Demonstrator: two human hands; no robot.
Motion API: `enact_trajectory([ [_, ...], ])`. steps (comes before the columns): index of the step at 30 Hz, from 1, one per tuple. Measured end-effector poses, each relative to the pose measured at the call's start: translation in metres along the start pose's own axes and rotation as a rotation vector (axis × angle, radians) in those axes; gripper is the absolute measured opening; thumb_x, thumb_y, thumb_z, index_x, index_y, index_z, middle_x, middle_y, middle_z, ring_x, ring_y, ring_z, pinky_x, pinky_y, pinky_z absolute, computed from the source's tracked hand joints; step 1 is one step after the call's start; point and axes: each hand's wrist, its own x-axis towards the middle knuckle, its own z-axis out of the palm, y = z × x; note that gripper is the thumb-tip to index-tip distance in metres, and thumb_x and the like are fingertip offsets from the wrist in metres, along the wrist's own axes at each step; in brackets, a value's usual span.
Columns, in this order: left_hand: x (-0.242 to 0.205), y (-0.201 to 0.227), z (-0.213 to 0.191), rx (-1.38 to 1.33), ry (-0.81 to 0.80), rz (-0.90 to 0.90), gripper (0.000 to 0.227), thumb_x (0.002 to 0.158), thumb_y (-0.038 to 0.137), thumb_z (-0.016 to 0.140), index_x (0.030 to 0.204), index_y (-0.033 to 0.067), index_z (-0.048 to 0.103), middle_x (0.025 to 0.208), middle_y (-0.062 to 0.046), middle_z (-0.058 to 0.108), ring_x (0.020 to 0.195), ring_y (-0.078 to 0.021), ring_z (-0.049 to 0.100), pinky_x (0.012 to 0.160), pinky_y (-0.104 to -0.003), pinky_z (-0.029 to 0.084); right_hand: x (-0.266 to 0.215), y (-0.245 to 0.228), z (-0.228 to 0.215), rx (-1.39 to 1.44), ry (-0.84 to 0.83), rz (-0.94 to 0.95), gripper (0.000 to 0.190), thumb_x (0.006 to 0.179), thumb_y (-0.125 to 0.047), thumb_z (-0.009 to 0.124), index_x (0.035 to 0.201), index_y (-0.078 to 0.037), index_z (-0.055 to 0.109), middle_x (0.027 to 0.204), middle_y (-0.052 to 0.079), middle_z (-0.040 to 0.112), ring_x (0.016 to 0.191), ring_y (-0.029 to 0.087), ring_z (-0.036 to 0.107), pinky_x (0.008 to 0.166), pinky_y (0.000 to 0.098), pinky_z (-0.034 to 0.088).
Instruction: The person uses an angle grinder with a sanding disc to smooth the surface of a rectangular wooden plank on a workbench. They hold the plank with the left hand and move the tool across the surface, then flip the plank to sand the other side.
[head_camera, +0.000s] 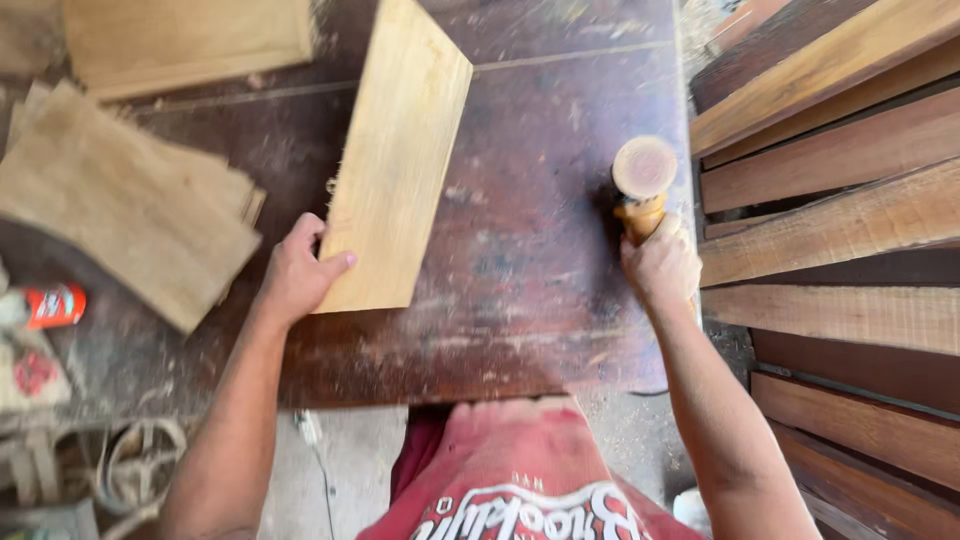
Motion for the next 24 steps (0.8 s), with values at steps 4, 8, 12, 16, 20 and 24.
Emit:
enact_trajectory([
  [4,-0.100,0.006,0.022,0.059,-0.033,-0.085,0.036,0.086,0.002,0.062,0.122,0.0052,0.059,0.119,-0.017,0.069,0.098,-0.0315,0.071,0.081,-0.042,0.058,-0.001,0.003,-0.011,-0.010,0.025,-0.067,0.062,0.084,-0.046,0.082,0.118,-0.002,0.054,0.107,0.025,0.069,0.096,0.045,0.069,0.081,0.0536,0.055],
  [8,-0.174,-0.028,0.058,0.208,0.026,0.412,0.044,0.080,-0.010,0.054,0.122,0.0008,0.055,0.137,-0.018,0.058,0.128,-0.0410,0.058,0.105,-0.047,0.050,-0.015,0.000,-0.017,0.045,-0.044,-0.036,0.063,0.084,-0.038,0.084,0.126,-0.004,0.051,0.112,0.026,0.069,0.098,0.044,0.069,0.085,0.0519,0.056],
  [12,-0.222,-0.083,0.094,0.399,0.026,0.458,0.031,0.089,0.000,0.063,0.119,0.0055,0.056,0.142,-0.016,0.053,0.137,-0.0416,0.044,0.118,-0.054,0.038,-0.012,0.005,-0.010,0.020,-0.098,-0.064,0.070,0.084,-0.038,0.088,0.131,-0.003,0.049,0.118,0.025,0.068,0.104,0.042,0.069,0.091,0.0505,0.057],
  [16,-0.248,-0.132,0.100,0.708,-0.120,0.123,0.057,0.085,0.004,0.070,0.137,0.0193,0.054,0.154,-0.013,0.041,0.147,-0.0373,0.033,0.124,-0.056,0.027,-0.018,0.025,0.003,-0.002,0.009,-0.165,0.088,0.075,-0.038,0.096,0.134,0.002,0.043,0.119,0.029,0.059,0.105,0.045,0.064,0.088,0.0516,0.054],
  [20,-0.255,-0.176,0.083,0.256,0.140,-0.157,0.095,0.075,0.031,0.086,0.153,0.0081,0.038,0.162,-0.029,0.022,0.149,-0.0506,0.022,0.119,-0.060,0.024,-0.019,0.038,0.014,-0.009,0.034,-0.208,0.094,0.073,-0.037,0.098,0.136,0.004,0.041,0.121,0.030,0.056,0.106,0.048,0.061,0.088,0.0541,0.053],
  [24,-0.223,-0.201,0.075,0.093,0.316,-0.375,0.110,0.081,0.041,0.089,0.161,0.0013,0.025,0.162,-0.035,0.019,0.150,-0.0530,0.022,0.122,-0.060,0.023,-0.018,0.061,0.019,0.004,0.003,-0.248,0.078,0.081,-0.028,0.095,0.132,0.004,0.045,0.119,0.028,0.061,0.106,0.045,0.064,0.089,0.0537,0.054],
])
